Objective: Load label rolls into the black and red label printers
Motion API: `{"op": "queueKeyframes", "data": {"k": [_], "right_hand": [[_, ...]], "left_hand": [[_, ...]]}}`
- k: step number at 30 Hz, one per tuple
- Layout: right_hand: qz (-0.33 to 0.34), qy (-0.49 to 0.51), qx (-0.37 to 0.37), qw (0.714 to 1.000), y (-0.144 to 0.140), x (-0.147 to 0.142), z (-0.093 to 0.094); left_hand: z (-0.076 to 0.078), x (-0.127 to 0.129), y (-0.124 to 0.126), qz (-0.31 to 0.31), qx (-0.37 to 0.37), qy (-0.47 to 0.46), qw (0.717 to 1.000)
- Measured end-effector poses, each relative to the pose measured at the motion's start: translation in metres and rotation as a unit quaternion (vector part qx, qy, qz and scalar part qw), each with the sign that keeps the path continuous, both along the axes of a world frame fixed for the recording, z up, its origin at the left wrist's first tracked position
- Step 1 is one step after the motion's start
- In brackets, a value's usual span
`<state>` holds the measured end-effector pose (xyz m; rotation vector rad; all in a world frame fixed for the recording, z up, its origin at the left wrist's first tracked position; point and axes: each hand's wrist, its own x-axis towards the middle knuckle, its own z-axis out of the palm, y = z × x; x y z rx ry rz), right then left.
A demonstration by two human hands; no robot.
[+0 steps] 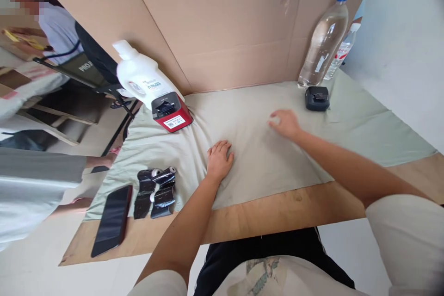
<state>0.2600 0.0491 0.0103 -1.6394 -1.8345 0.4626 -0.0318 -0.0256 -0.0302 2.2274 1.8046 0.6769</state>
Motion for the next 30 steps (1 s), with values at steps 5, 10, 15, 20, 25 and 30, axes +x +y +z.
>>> {"op": "queueKeyframes", "data": {"k": [5, 10, 15, 20, 25, 30], "right_hand": [[-0.306, -0.099, 0.006, 0.947, 0.078, 0.098, 0.021], [-0.351, -0.097, -0.128, 0.923, 0.076, 0.125, 0.01], [-0.335, -0.063, -0.08, 0.937, 0.062, 0.11, 0.005], [-0.178, -0.024, -0.044, 0.983, 0.027, 0.056, 0.003], [-0.01, -0.045, -0.012, 0.999, -0.042, -0.028, -0.003], [0.015, -0.095, -0.03, 0.995, -0.112, -0.09, -0.005]], "left_hand": [[0.007, 0.001, 0.001, 0.011, -0.033, 0.009, 0.999], [0.01, 0.002, 0.002, 0.014, -0.039, 0.005, 0.999], [0.01, 0.002, 0.003, 0.014, -0.039, -0.009, 0.999], [0.009, 0.002, 0.003, 0.01, -0.041, -0.021, 0.999], [0.008, 0.001, 0.003, 0.0, -0.029, -0.028, 0.999], [0.01, -0.003, -0.006, -0.094, 0.014, -0.037, 0.995]]}}
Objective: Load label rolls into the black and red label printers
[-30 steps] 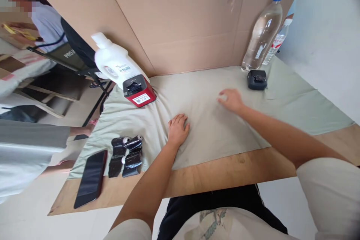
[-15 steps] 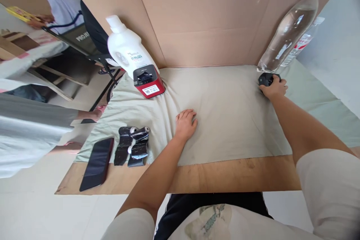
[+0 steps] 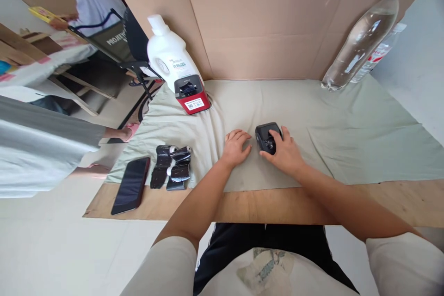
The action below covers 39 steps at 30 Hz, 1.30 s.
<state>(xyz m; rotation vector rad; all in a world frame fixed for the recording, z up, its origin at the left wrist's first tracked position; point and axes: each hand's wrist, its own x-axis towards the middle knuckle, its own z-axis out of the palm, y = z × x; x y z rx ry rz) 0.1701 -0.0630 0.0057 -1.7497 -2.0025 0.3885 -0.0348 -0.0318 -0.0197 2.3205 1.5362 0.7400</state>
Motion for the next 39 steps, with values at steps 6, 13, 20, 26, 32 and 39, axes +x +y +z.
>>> {"op": "queueKeyframes", "data": {"k": [6, 13, 20, 26, 32, 39], "right_hand": [[0.007, 0.085, 0.012, 0.996, -0.008, -0.002, -0.001], [-0.088, 0.319, -0.054, 0.942, 0.038, 0.007, -0.02], [-0.018, 0.343, -0.031, 0.939, 0.032, 0.006, -0.041], [-0.036, 0.361, -0.05, 0.931, 0.022, 0.004, -0.033], [-0.058, 0.329, -0.048, 0.941, 0.0, -0.008, -0.033], [-0.053, 0.259, -0.034, 0.964, 0.002, -0.01, -0.037]], "left_hand": [[0.002, -0.001, -0.006, -0.074, 0.016, -0.024, 0.997], [0.001, 0.006, -0.006, 0.046, -0.048, -0.16, 0.985], [0.007, 0.024, -0.013, 0.07, -0.339, -0.369, 0.863], [0.012, 0.03, -0.018, 0.014, -0.377, -0.396, 0.837], [0.027, 0.023, -0.03, 0.035, -0.365, -0.352, 0.861], [0.022, 0.024, -0.021, 0.09, -0.353, -0.392, 0.845]]}}
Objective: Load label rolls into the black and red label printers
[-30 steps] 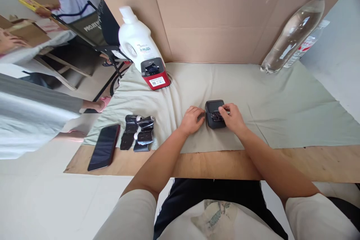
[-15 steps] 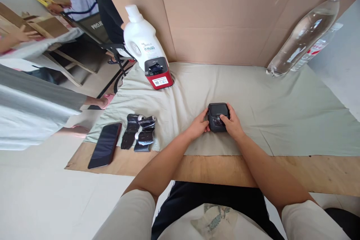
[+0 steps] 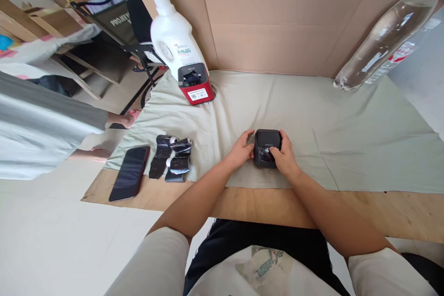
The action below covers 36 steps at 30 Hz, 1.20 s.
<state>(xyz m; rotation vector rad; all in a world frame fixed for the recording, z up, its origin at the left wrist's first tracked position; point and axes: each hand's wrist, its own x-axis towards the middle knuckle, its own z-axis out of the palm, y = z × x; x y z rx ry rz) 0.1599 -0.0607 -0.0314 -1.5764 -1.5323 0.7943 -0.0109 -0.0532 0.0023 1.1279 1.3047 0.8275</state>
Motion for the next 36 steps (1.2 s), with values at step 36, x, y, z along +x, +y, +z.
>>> {"op": "queueKeyframes", "data": {"k": [36], "right_hand": [[-0.039, 0.108, 0.068, 0.991, 0.013, 0.022, 0.021]], "left_hand": [[-0.014, -0.014, 0.006, 0.014, 0.14, 0.009, 0.99]]}}
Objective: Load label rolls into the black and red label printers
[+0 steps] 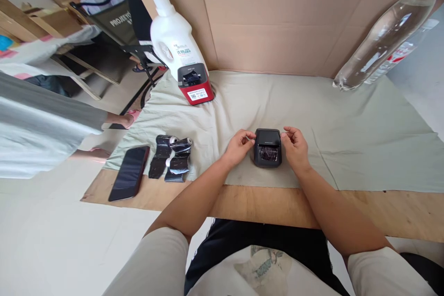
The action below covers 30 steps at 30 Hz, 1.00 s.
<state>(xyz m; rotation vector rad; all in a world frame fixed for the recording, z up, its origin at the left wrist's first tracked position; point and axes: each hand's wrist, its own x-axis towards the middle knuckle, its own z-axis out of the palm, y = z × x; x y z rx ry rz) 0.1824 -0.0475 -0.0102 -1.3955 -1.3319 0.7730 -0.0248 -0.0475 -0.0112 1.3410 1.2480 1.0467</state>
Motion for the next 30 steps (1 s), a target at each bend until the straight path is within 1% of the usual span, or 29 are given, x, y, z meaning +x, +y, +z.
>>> {"op": "queueKeyframes", "data": {"k": [3, 8, 10, 13, 15, 18, 20, 22, 24, 26, 28, 30], "right_hand": [[0.022, 0.033, 0.024, 0.999, -0.003, -0.003, 0.0], [0.038, 0.01, 0.028, 0.999, -0.002, -0.004, -0.011], [0.047, 0.0, 0.012, 0.999, 0.001, -0.003, -0.015], [0.059, 0.006, -0.032, 0.998, 0.005, -0.001, -0.017], [0.052, 0.018, -0.043, 0.998, 0.008, -0.001, -0.017], [0.005, -0.003, -0.03, 1.0, 0.009, 0.001, -0.014], [-0.026, -0.045, -0.027, 0.998, 0.007, 0.002, -0.009], [-0.037, -0.086, -0.018, 0.995, 0.003, 0.003, -0.003], [-0.034, -0.11, 0.006, 0.993, -0.002, 0.003, 0.003], [-0.028, -0.112, 0.038, 0.993, -0.006, 0.001, 0.007], [-0.013, -0.101, 0.061, 0.993, -0.009, -0.001, 0.007], [0.02, -0.102, 0.067, 0.992, -0.008, -0.002, 0.002]], "left_hand": [[-0.002, -0.001, 0.001, -0.026, 0.032, -0.013, 0.999], [-0.004, 0.0, 0.002, -0.033, 0.043, -0.04, 0.998], [-0.003, 0.0, 0.003, -0.036, 0.044, -0.051, 0.997], [-0.003, 0.001, 0.003, -0.037, 0.044, -0.063, 0.996], [-0.004, 0.002, 0.002, -0.037, 0.045, -0.059, 0.997], [-0.007, 0.003, 0.002, -0.025, 0.04, -0.022, 0.999], [-0.008, 0.003, 0.001, -0.018, 0.039, 0.011, 0.999], [-0.008, 0.003, 0.001, -0.014, 0.057, 0.036, 0.998], [-0.008, 0.002, 0.001, -0.013, 0.085, 0.045, 0.995], [-0.007, 0.001, 0.001, -0.017, 0.102, 0.04, 0.994], [-0.007, 0.0, 0.001, -0.031, 0.106, 0.028, 0.993], [-0.007, 0.0, 0.001, -0.046, 0.11, 0.019, 0.993]]}}
